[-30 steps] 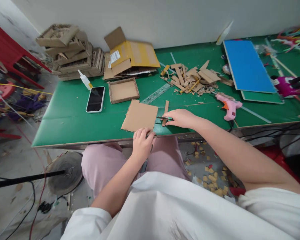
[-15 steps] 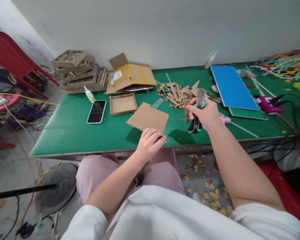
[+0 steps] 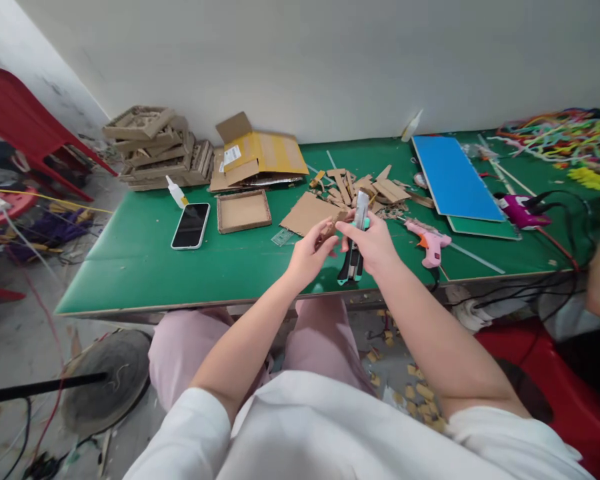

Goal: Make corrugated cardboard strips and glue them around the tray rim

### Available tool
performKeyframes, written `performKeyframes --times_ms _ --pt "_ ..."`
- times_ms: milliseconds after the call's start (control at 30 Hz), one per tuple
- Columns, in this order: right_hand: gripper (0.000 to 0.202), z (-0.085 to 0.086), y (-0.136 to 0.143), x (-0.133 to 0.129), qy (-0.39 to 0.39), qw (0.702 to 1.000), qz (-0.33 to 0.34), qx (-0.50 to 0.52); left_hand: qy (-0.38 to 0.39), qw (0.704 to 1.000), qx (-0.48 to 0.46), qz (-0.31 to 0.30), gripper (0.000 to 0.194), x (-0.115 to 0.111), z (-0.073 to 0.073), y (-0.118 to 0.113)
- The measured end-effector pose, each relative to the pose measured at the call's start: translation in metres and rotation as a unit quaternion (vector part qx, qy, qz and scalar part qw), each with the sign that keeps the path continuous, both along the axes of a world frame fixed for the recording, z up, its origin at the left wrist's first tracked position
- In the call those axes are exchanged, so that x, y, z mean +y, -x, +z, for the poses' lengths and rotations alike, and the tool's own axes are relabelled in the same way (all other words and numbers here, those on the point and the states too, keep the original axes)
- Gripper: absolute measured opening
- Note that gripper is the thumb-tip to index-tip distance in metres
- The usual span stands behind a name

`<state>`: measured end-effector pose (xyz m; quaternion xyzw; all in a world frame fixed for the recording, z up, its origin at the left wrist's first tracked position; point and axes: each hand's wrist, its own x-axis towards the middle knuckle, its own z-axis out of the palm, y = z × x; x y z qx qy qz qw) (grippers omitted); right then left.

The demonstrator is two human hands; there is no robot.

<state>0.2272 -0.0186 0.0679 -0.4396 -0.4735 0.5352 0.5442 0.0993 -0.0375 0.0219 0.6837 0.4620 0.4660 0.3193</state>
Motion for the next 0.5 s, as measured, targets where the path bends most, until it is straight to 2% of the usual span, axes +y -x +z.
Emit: performKeyframes --times_ms 200,333,367,500 --pt "0.026 -0.006 0.003 -0.001 -0.028 0.999 0.002 -0.029 -0.012 0.998 0.053 0.040 0.034 -0.021 0.005 0.026" --pt "0.026 -0.012 -0.006 -0.002 -0.014 0.996 -0.090 0.001 -0.059 0.974 0.197 0.098 0.038 -0.032 -0.001 0.043" --pt "0.027 -0.015 -0.007 -0.005 -0.004 0.996 -0.094 -0.002 -0.066 0.968 0.217 0.105 0.038 -0.033 -0.004 0.045" --pt "0.034 -0.030 -0.001 -0.024 0.035 0.998 0.002 -0.061 -0.084 0.962 0.237 0.102 0.031 -0.035 -0.014 0.046"
